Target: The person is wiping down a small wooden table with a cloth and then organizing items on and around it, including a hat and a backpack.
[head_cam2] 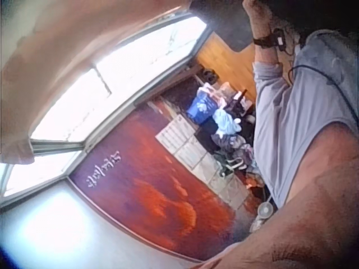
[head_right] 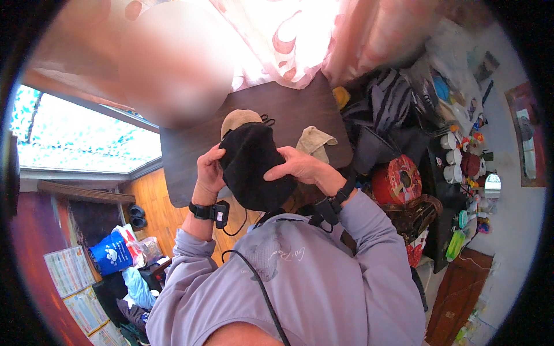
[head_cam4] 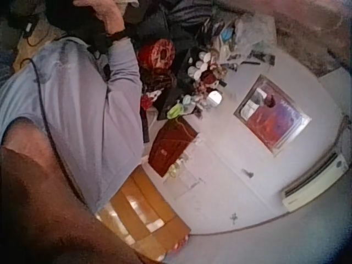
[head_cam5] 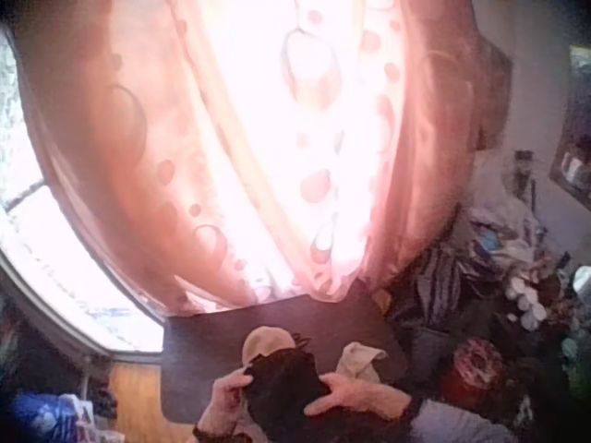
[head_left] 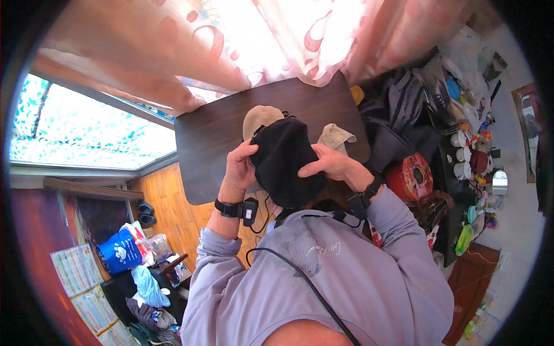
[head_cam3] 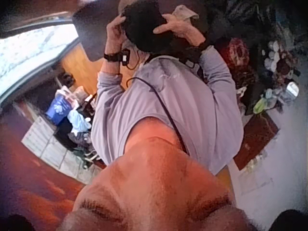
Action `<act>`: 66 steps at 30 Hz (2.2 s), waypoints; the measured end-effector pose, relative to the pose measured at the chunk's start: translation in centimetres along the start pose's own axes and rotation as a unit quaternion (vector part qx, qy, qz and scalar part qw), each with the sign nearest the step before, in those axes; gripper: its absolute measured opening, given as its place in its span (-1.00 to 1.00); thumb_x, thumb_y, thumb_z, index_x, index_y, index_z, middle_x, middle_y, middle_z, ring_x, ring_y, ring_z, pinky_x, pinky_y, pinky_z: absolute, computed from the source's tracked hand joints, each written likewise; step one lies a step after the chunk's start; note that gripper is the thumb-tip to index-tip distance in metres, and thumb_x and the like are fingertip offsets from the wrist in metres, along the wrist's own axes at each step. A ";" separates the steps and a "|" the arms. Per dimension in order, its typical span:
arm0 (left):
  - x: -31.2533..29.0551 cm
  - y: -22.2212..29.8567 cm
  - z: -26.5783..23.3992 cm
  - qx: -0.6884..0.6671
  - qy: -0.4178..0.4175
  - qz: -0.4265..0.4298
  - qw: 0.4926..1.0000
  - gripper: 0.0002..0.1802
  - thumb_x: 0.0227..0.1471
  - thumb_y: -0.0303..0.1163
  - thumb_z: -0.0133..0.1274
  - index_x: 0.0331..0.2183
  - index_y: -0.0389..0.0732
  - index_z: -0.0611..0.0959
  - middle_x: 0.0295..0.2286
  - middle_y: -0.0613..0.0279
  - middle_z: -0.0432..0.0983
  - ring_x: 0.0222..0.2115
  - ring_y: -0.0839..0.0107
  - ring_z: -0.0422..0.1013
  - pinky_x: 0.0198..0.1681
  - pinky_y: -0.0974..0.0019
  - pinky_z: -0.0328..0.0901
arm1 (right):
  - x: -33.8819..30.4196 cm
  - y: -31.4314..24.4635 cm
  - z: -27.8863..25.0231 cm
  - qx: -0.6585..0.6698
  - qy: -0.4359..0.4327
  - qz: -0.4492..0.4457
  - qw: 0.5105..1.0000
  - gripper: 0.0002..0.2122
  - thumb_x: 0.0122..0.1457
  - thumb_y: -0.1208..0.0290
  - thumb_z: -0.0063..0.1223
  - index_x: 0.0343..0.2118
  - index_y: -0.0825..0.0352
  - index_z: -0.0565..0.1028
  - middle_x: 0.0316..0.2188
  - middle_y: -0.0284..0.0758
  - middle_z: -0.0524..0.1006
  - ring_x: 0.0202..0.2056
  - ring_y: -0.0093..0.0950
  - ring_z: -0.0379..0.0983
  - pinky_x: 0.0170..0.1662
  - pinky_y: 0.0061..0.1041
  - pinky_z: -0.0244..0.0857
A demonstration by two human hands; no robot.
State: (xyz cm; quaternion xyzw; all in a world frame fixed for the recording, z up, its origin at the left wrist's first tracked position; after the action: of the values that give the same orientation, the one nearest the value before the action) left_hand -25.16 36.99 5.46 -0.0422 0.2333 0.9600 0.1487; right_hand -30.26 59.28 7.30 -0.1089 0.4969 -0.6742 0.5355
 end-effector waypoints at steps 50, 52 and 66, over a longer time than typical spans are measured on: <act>4.4 -3.2 -1.9 0.405 0.151 0.060 0.900 -0.69 0.35 -0.35 0.18 0.05 -0.24 0.67 -0.15 0.28 0.66 -0.17 0.57 0.53 -0.07 0.42 0.43 | -5.5 0.6 -0.9 0.152 0.095 -0.072 0.981 -0.49 0.27 0.44 0.34 0.25 0.44 0.46 0.09 -0.24 0.61 0.05 -0.40 0.61 0.20 -0.36 0.49; 3.3 -3.0 0.0 0.473 0.157 0.138 0.856 -0.72 0.33 -0.37 0.21 0.02 -0.24 0.67 -0.18 0.31 0.66 -0.22 0.62 0.51 -0.13 0.44 0.41 | -6.0 0.7 -1.2 0.118 0.122 -0.083 0.982 -0.49 0.27 0.44 0.35 0.25 0.43 0.47 0.09 -0.25 0.62 0.03 -0.42 0.62 0.17 -0.38 0.50; 2.0 -6.2 7.4 0.599 -0.016 0.165 0.783 -0.68 0.10 -0.65 0.34 -0.09 -0.33 0.66 -0.11 0.20 0.54 -0.24 0.49 0.61 -0.17 0.41 0.52 | -9.2 -0.3 -1.6 0.118 0.149 -0.129 0.973 -0.54 0.24 0.48 0.38 0.17 0.45 0.50 0.02 -0.27 0.62 -0.02 -0.45 0.62 0.14 -0.39 0.51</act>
State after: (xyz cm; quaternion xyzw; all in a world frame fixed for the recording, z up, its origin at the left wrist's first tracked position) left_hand -25.24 46.23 9.06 0.1104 0.7623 0.6376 -0.0131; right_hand -27.81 67.85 10.26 -0.0062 0.4704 -0.7997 0.3731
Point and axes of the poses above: each hand's wrist, its own x-axis towards the middle knuckle, its own z-axis out of the palm, y = z × x, the point moved 5 cm from there along x, towards the middle knuckle
